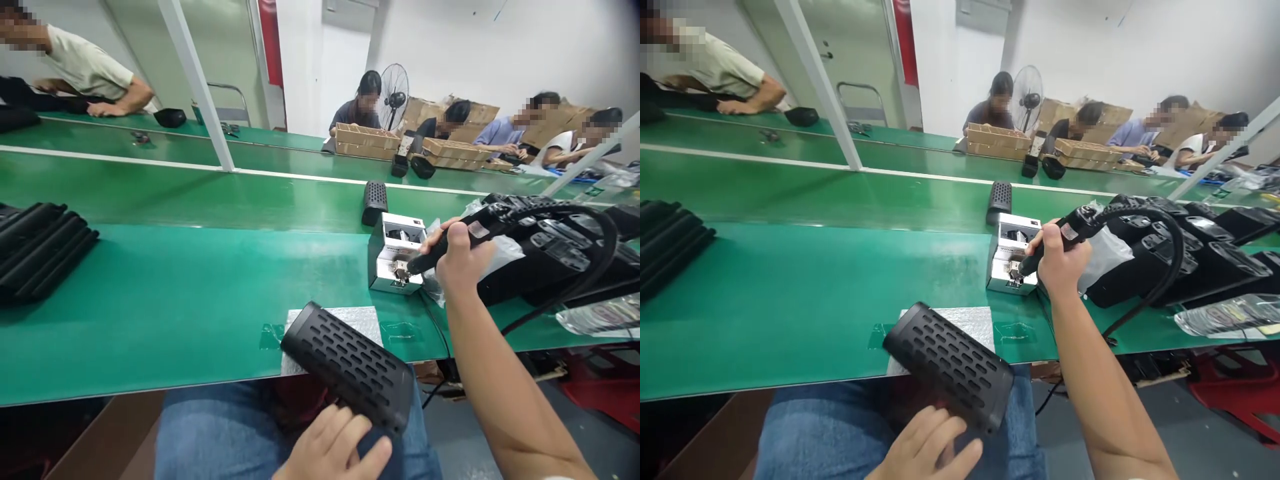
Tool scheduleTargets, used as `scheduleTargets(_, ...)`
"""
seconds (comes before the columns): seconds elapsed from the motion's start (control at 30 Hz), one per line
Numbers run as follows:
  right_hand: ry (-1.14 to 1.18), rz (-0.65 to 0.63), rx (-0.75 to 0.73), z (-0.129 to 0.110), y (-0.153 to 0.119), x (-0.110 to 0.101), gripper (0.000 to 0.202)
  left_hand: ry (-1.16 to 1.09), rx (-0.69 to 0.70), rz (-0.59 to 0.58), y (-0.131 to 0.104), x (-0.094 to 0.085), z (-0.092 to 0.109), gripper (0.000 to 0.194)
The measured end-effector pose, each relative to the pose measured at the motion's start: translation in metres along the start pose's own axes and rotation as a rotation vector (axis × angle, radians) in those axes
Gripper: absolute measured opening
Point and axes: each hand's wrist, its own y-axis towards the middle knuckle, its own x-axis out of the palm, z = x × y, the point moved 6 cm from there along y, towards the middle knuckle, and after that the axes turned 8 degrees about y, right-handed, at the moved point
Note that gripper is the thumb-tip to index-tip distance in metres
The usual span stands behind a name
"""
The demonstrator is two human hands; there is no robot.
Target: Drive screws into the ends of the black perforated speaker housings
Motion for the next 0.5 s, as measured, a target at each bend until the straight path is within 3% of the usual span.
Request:
scheduleTargets(0.03, 0.008, -0.012, 0.011, 0.005, -0.001, -0.002, 0.027, 0.052, 0.021, 0.13, 0.019, -0.019, -0.005, 0.071)
scheduleTargets(0.07, 0.011, -0.028, 0.027, 0.01, -0.003, -0.002, 0.027, 0.103, 0.008, 0.171, 0.039, -0.034, -0.013, 0.066)
scheduleTargets(0.1, 0.009, -0.049, 0.048, 0.015, -0.006, -0.002, 0.027, 0.106, 0.042, 0.136, 0.06, -0.044, -0.021, 0.068)
scheduleTargets(0.17, 0.001, -0.091, 0.095, 0.023, -0.013, -0.001, 0.028, 0.075, 0.11, -0.132, 0.097, -0.048, -0.039, 0.078)
scheduleTargets(0.23, 0.011, -0.108, 0.124, 0.025, -0.019, 0.0, 0.027, 0.005, 0.028, -0.379, 0.121, -0.046, -0.062, 0.105)
scheduleTargets(0.33, 0.082, -0.073, 0.111, 0.008, -0.023, -0.004, 0.026, -0.03, -0.04, -0.544, 0.136, -0.04, -0.082, 0.122)
scheduleTargets(0.5, 0.185, -0.043, 0.055, -0.033, -0.012, -0.015, 0.03, 0.129, -0.178, -0.466, 0.142, -0.031, -0.098, 0.111)
